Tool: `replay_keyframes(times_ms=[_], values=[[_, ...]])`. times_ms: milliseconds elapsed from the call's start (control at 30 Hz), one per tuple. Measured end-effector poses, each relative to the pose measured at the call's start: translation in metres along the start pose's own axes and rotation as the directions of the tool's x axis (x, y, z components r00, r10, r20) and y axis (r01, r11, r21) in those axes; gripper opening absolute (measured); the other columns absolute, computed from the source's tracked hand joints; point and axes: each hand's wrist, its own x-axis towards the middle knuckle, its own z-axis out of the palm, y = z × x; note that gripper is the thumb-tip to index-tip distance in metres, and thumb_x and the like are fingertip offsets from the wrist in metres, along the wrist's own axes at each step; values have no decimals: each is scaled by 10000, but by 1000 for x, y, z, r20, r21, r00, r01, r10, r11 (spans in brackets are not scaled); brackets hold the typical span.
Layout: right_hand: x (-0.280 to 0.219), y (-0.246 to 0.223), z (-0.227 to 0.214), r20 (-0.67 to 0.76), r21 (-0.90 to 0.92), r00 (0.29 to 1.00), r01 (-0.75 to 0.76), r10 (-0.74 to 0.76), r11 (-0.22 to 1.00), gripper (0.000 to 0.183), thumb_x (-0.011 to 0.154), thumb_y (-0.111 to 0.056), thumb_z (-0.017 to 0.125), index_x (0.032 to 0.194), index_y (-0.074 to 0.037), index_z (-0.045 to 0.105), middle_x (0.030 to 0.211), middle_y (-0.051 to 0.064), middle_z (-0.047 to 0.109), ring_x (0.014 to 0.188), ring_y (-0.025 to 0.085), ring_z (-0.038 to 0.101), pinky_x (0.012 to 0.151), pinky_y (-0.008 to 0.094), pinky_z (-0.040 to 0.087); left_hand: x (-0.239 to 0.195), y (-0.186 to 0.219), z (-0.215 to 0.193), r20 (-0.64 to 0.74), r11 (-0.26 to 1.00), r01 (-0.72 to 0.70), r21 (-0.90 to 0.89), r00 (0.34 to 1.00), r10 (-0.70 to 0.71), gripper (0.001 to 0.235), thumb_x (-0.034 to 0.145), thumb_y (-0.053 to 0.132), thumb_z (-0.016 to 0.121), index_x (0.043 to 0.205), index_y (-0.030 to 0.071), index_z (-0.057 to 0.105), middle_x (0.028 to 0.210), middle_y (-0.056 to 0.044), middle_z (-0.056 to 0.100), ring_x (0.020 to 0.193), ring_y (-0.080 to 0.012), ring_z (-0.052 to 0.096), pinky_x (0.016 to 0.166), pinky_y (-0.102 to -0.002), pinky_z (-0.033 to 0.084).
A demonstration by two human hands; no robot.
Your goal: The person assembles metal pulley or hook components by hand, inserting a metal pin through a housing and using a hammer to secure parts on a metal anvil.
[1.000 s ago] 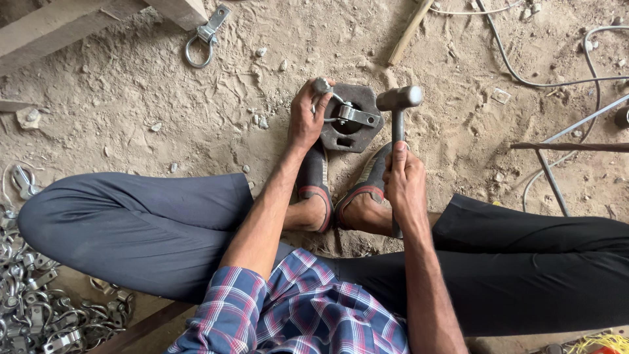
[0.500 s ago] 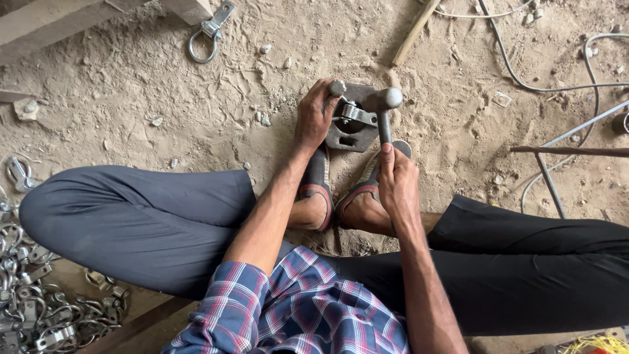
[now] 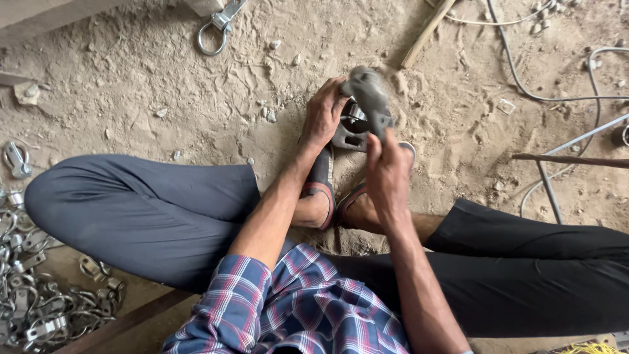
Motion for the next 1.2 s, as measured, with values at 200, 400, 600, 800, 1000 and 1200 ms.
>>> replay_keyframes(times_ms=[200, 400, 600, 800, 1000, 1200], values=[[1, 26, 15, 43, -30, 994, -95, 96, 995, 515, 1118, -407, 448, 787, -42, 597, 495, 26, 494, 385, 120, 426, 349, 336, 305, 1, -1, 0, 4, 1000, 13, 3, 1000, -13, 265, 1109, 262, 517, 1250, 73, 638, 1156, -109, 708, 1031, -241, 737, 855, -365, 659], [-5, 63, 0, -13, 81, 991, -130, 132, 988, 592, 1105, -539, 323, 768, -111, 556, 579, -15, 517, 424, 87, 451, 323, 283, 369, 0, -7, 1, -28, 1000, 18, -4, 999, -18, 222, 1100, 234, 554, 1220, 72, 648, 1134, -100, 712, 1032, -243, 735, 888, -381, 635], [2, 65, -14, -95, 126, 981, -156, 169, 980, 617, 1087, -590, 306, 760, -117, 530, 562, -18, 505, 435, 77, 492, 346, 280, 409, -2, 1, -3, -28, 998, 33, -51, 999, -35, 242, 1114, 246, 528, 1200, 66, 664, 1132, -98, 719, 1034, -243, 742, 899, -380, 640], [1, 59, -18, -103, 149, 968, -214, 230, 965, 633, 1080, -597, 304, 743, -108, 525, 552, -14, 502, 440, 84, 511, 359, 283, 422, -3, -1, -4, -39, 991, 48, -121, 998, -53, 282, 1128, 261, 500, 1232, 38, 637, 1175, -141, 707, 1080, -244, 736, 923, -370, 651], [2, 65, -11, -95, 150, 973, -193, 208, 970, 605, 1081, -588, 336, 764, -119, 549, 572, -15, 512, 454, 79, 507, 365, 272, 429, -6, -10, -3, -35, 992, 51, -115, 998, -55, 289, 1131, 269, 503, 1230, 33, 638, 1178, -143, 701, 1069, -232, 736, 912, -360, 659], [1, 74, -5, -59, 118, 986, -146, 154, 982, 623, 1092, -586, 321, 756, -112, 545, 571, -15, 502, 432, 82, 447, 350, 295, 381, -8, -19, 0, -8, 997, 75, -5, 997, -75, 282, 1113, 292, 518, 1191, 59, 655, 1085, -102, 706, 960, -197, 742, 837, -353, 660]])
